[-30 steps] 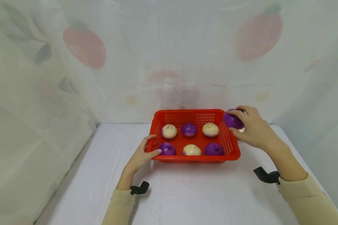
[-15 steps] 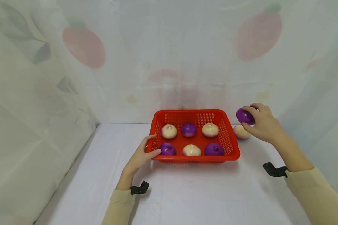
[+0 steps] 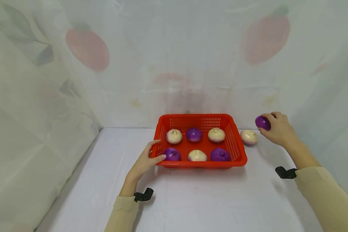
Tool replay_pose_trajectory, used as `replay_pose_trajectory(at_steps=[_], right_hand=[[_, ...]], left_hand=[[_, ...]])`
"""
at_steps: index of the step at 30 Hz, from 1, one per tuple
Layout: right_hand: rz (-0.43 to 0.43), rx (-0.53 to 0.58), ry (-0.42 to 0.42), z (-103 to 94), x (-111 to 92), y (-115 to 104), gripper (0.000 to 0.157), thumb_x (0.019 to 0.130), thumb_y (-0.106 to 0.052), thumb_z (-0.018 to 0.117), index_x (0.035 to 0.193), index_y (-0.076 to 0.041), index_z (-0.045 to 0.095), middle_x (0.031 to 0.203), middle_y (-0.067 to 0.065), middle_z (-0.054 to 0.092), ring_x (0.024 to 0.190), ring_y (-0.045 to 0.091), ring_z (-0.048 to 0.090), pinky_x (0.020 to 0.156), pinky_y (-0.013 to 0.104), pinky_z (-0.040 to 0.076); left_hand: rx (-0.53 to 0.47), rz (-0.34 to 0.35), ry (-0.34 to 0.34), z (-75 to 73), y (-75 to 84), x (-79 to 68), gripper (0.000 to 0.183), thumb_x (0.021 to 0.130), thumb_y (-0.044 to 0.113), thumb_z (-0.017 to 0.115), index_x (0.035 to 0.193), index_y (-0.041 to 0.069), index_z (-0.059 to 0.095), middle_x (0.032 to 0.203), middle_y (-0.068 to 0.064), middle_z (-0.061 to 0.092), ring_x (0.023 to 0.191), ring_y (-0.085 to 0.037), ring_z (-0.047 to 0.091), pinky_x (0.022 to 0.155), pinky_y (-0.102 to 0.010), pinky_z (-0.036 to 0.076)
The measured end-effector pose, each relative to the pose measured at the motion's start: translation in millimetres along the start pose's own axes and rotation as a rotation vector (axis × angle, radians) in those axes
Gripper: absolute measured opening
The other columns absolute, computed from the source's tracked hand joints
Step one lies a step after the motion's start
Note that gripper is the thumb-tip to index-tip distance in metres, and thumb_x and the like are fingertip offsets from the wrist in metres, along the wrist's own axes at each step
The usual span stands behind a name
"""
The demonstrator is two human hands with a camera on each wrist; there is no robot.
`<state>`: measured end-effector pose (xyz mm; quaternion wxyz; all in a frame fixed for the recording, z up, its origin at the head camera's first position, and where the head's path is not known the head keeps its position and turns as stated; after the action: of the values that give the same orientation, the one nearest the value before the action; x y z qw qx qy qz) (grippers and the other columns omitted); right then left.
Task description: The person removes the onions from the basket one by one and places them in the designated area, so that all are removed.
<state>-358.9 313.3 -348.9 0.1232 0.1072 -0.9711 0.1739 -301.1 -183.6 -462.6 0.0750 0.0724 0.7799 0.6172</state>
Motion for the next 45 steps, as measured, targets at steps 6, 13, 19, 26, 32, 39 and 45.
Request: replay_pose_trajectory(at_steps=[6, 13, 19, 26, 32, 39, 45], right_hand=[[0.05, -0.005, -0.034, 16.7, -1, 24, 0.054, 0.094, -0.024, 0.067, 0.137, 0.001, 0.046, 0.136, 0.037, 0.033, 0.123, 0.059, 0.029, 0.082, 0.077, 0.043], [0.109, 0.0, -0.069, 44.4, -9, 50, 0.055, 0.093, -0.024, 0.065, 0.137, 0.001, 0.044, 0.136, 0.039, 0.03, 0.124, 0.061, 0.026, 0.079, 0.079, 0.042], [0.165, 0.045, -0.09, 69.2, -17, 70, 0.056, 0.091, -0.023, 0.067, 0.136, 0.002, 0.044, 0.134, 0.04, 0.028, 0.122, 0.063, 0.026, 0.077, 0.078, 0.043], [0.199, 0.077, -0.083, 80.9, -20, 75, 0.06, 0.089, -0.024, 0.071, 0.137, 0.002, 0.045, 0.136, 0.039, 0.029, 0.122, 0.063, 0.028, 0.077, 0.079, 0.042], [0.162, 0.052, -0.107, 76.9, -20, 71, 0.061, 0.089, -0.024, 0.071, 0.137, 0.003, 0.044, 0.134, 0.039, 0.031, 0.121, 0.062, 0.029, 0.078, 0.079, 0.042], [0.074, 0.007, -0.114, 55.3, -14, 56, 0.058, 0.09, -0.02, 0.068, 0.138, 0.005, 0.046, 0.133, 0.042, 0.036, 0.12, 0.065, 0.03, 0.083, 0.079, 0.041], [0.014, 0.01, -0.039, 27.3, -10, 35, 0.053, 0.092, -0.017, 0.066, 0.135, 0.007, 0.049, 0.132, 0.042, 0.039, 0.119, 0.066, 0.033, 0.086, 0.08, 0.038]], left_hand=[[0.006, 0.004, 0.006, -1.2, 0.7, 0.4, 0.076, 0.088, 0.036, 0.081, 0.151, 0.028, 0.039, 0.155, -0.017, 0.042, 0.13, -0.033, 0.054, 0.11, -0.055, 0.039], [0.001, 0.005, 0.01, -0.1, -0.6, 0.2, 0.081, 0.087, 0.037, 0.081, 0.154, 0.022, 0.038, 0.15, -0.017, 0.046, 0.125, -0.03, 0.056, 0.107, -0.054, 0.042], [-0.001, 0.012, 0.002, 0.8, -0.4, 1.1, 0.08, 0.088, 0.035, 0.081, 0.154, 0.021, 0.037, 0.151, -0.018, 0.046, 0.125, -0.03, 0.057, 0.107, -0.052, 0.044], [-0.006, 0.011, -0.003, 1.0, 0.1, 1.8, 0.078, 0.089, 0.032, 0.08, 0.153, 0.021, 0.037, 0.15, -0.019, 0.047, 0.124, -0.031, 0.057, 0.107, -0.051, 0.044], [-0.009, 0.003, -0.003, 1.1, -0.2, 1.2, 0.078, 0.089, 0.033, 0.08, 0.153, 0.021, 0.038, 0.15, -0.019, 0.046, 0.124, -0.03, 0.057, 0.107, -0.051, 0.044], [0.001, 0.002, 0.001, 1.3, 2.0, -0.2, 0.079, 0.089, 0.034, 0.08, 0.153, 0.021, 0.037, 0.152, -0.018, 0.044, 0.125, -0.03, 0.056, 0.108, -0.052, 0.043], [0.003, -0.001, 0.002, 1.0, 2.6, -0.5, 0.077, 0.089, 0.033, 0.079, 0.153, 0.021, 0.038, 0.152, -0.018, 0.044, 0.126, -0.031, 0.056, 0.108, -0.053, 0.042]])
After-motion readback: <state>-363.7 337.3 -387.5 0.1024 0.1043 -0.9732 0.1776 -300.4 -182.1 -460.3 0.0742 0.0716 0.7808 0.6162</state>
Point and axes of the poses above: each hand's wrist, its own x-axis towards the middle knuckle, its own z-axis out of the palm, y = z × x, the point moved 9 cm from there along x, towards the middle knuckle
